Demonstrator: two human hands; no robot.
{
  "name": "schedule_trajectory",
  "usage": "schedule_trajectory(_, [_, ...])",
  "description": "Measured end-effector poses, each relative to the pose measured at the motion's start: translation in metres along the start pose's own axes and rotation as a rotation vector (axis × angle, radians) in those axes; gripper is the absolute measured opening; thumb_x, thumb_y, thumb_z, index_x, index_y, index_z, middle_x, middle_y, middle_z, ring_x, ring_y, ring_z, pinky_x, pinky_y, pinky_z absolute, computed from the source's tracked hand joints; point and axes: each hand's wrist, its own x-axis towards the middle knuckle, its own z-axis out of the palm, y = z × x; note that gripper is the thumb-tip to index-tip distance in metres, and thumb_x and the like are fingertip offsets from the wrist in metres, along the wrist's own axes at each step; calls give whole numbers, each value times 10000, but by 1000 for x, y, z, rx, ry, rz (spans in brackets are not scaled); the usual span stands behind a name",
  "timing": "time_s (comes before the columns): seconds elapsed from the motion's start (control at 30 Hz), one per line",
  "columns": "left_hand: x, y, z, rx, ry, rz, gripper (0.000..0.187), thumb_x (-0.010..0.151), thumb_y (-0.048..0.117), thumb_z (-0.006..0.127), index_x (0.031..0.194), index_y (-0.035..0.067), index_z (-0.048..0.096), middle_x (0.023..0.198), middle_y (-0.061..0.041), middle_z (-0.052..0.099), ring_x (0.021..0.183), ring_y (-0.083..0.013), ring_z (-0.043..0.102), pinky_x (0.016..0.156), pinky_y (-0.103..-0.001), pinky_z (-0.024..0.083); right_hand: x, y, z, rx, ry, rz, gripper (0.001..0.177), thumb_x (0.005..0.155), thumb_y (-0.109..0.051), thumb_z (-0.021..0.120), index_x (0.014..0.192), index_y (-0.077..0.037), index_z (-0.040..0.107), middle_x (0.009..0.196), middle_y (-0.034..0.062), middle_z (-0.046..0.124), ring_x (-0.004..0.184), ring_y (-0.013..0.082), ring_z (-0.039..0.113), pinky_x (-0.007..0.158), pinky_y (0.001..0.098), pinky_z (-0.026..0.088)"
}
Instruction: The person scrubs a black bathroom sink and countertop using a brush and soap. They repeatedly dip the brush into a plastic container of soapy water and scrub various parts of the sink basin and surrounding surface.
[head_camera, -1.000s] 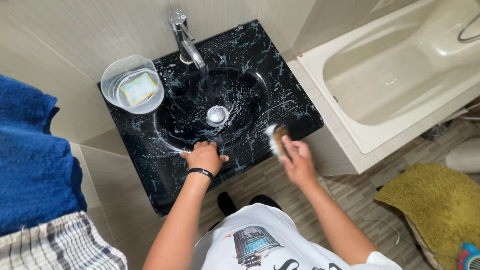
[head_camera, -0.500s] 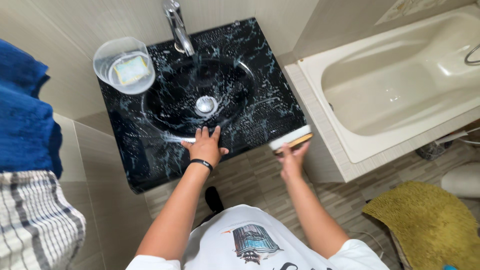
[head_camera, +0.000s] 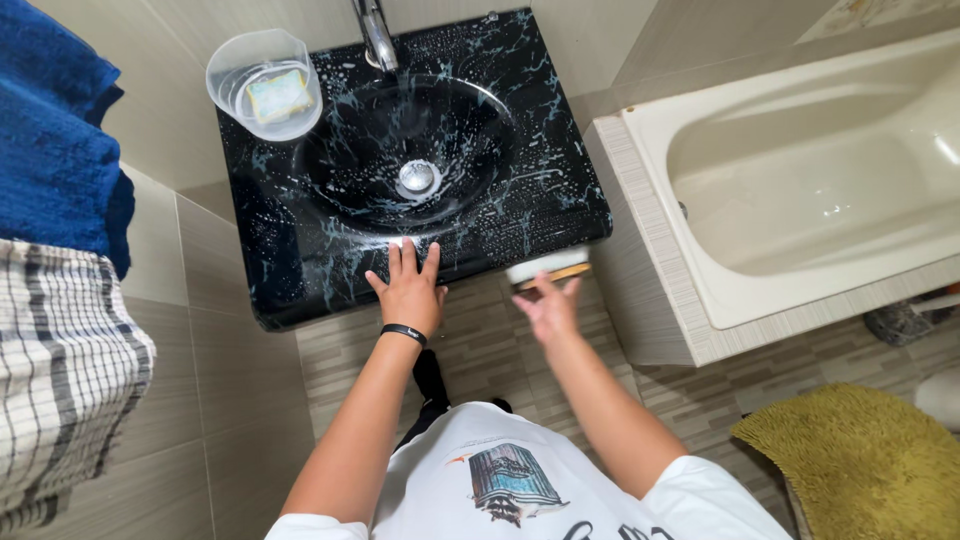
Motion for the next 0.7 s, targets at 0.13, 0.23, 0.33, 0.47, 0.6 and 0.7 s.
schedule_trajectory(0.13, [-12, 3, -2, -25, 80, 7, 761, 833, 288, 765, 1518, 223, 442, 1607, -204, 300, 1499, -401, 239, 1118, -749, 209, -3, 15, 7, -7, -56, 21, 1021, 924, -63, 659, 1627, -375, -13, 1503, 109, 448, 1174, 326, 607, 914, 677, 523])
schedule_trajectory(0.23, [-24, 4, 1, -74, 113, 41, 724, 837, 287, 763, 1497, 200, 476, 1599, -215, 310, 1496, -414, 242, 1149, -706, 200, 13, -36, -4, -23, 69, -96, 1064, 926, -43, 657, 1607, -404, -77, 1478, 129, 480, 1158, 335, 620, 885, 651, 562])
schedule_trajectory(0.33, [-36, 1, 7, -118, 138, 71, 689, 830, 282, 765, 1469, 187, 523, 1605, -211, 316, 1500, -416, 243, 1172, -667, 208, 28, -71, -2, -2, 148, -114, 1072, 944, -73, 655, 1596, -404, -128, 1422, 166, 544, 1138, 351, 652, 859, 597, 588])
schedule_trajectory(0.47, [-43, 7, 16, -204, 178, 85, 619, 820, 267, 775, 1400, 168, 584, 1606, -215, 312, 1507, -426, 230, 1188, -628, 214, 13, -35, 11, -45, 35, -111, 953, 874, -60, 715, 1556, -343, 112, 1370, 129, 562, 1095, 322, 647, 767, 528, 547])
schedule_trajectory(0.6, [-51, 9, 25, -282, 263, 90, 584, 822, 208, 766, 1380, 142, 607, 1614, -230, 315, 1511, -431, 244, 1199, -599, 238, -17, 43, 26, -163, -142, 63, 725, 840, -118, 785, 1399, -253, 344, 1301, 70, 584, 1051, 244, 653, 726, 480, 574])
schedule_trajectory(0.7, [-59, 4, 30, -319, 317, 30, 537, 829, 186, 754, 1348, 133, 627, 1601, -226, 327, 1506, -433, 254, 1188, -584, 261, -4, 49, 29, -114, -167, 84, 582, 886, -83, 790, 1337, -135, 425, 1200, 120, 625, 983, 267, 666, 704, 491, 589])
